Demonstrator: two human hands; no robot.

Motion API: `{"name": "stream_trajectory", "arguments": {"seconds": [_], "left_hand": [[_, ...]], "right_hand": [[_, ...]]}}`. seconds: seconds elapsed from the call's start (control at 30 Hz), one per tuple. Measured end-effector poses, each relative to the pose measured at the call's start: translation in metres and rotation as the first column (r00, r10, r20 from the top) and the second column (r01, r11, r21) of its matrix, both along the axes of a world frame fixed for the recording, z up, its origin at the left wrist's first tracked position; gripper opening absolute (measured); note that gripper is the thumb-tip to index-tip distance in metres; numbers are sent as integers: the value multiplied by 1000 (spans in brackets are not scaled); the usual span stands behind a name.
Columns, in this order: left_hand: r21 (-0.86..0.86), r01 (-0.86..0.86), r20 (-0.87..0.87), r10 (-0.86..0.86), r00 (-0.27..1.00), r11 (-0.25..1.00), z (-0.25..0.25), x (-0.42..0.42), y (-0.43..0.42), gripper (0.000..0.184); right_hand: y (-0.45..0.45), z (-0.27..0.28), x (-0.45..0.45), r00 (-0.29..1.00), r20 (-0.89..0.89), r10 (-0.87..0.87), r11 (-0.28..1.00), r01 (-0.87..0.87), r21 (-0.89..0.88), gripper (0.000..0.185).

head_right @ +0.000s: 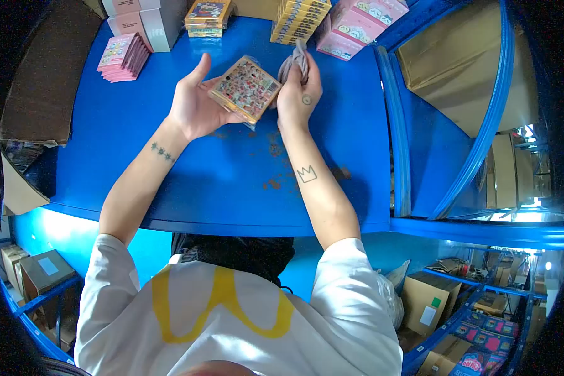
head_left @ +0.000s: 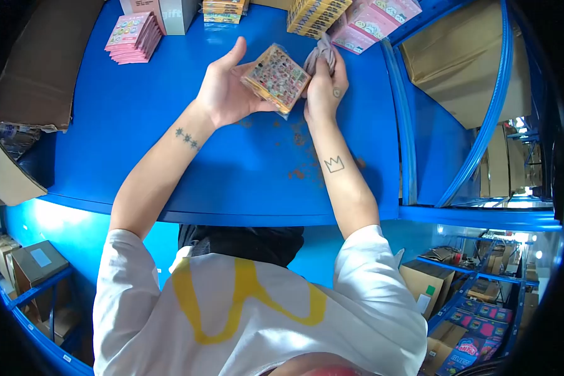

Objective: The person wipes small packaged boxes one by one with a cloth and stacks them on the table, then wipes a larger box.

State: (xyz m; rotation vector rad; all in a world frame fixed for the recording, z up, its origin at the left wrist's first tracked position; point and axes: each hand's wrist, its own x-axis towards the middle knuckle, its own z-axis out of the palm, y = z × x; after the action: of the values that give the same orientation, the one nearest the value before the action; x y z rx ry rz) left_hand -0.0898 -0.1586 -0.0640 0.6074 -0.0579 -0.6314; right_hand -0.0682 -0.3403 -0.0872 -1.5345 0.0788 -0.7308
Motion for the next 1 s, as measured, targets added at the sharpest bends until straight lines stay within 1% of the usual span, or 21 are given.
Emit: {"name": "stream_trajectory", "arguments": {"seconds": [0.03,0.07,0.2,0.23,0.27,0.3,0.37,0.4,0.43,0.47,0.53,0.6,0.63,0.7,0.77,0.8,0.87,0.9,0.93,0.97,1.0], "left_hand": [[-18,39,35,-39,999,999,-2,1,1,88],[-16,40,34,-39,999,999,-2,2,0,88],[46,-38,95,33,995,998,-6,5,-3,88],[47,-41,92,36,995,998,-7,4,-7,88],[29,-80,85,77,993,996,-8,3,-13,86],[13,-117,77,116,990,993,-9,1,-20,85],[-14,-188,56,188,981,982,-14,-2,-28,83],[-7,-184,51,184,982,983,-19,-1,-25,83],[-56,-168,16,170,985,984,-24,5,-18,81],[-105,-155,-15,154,988,982,-27,12,-11,80],[-201,-126,-67,115,991,971,-32,22,-3,77],[-175,-115,-46,108,993,978,-24,18,-4,76],[-155,-107,-32,103,994,982,-19,14,-5,75],[-120,-97,-5,97,995,988,-11,6,-7,73],[-198,11,12,-8,1000,980,-8,0,-10,69],[-185,14,26,-9,1000,983,-10,0,-10,69],[3,142,235,-139,962,990,-20,4,-3,64],[67,117,297,-131,946,991,-22,2,-5,63],[128,86,355,-127,926,988,-24,-2,-8,63],[157,80,363,-133,922,984,-18,-6,-7,63],[456,12,425,-229,876,890,-11,-9,-7,68]], "right_hand": [[-6,-2,1,999,43,-26,992,31,-126,33],[-8,0,0,999,41,-27,992,32,-124,33],[-11,17,-12,976,163,145,934,-81,-348,38],[-2,21,-14,940,193,280,895,-183,-407,39],[11,20,-16,887,214,409,841,-275,-466,40],[24,10,-19,888,212,408,842,-276,-463,40],[46,-12,-26,969,151,197,783,-63,-619,41],[51,-9,-31,955,118,271,803,-157,-575,41],[55,-4,-36,933,91,347,812,-251,-527,42],[62,-3,-43,933,92,347,815,-251,-523,42],[74,-2,-56,858,186,479,694,-241,-678,43],[66,-2,-46,815,191,546,600,-222,-769,47],[59,1,-41,819,207,536,613,-208,-762,47],[36,6,-32,876,292,383,643,-25,-766,49],[16,-1,-18,941,214,262,742,-55,-668,47],[7,-4,-17,938,230,258,751,-45,-659,47],[-3,-9,-14,974,-1,225,816,-189,-546,46],[-1,-8,-12,974,25,225,832,-178,-526,46],[1,-9,-13,971,63,230,823,-160,-545,46],[5,-11,-15,967,96,236,814,-143,-563,46],[9,-13,-16,962,126,244,802,-127,-584,46]]}}
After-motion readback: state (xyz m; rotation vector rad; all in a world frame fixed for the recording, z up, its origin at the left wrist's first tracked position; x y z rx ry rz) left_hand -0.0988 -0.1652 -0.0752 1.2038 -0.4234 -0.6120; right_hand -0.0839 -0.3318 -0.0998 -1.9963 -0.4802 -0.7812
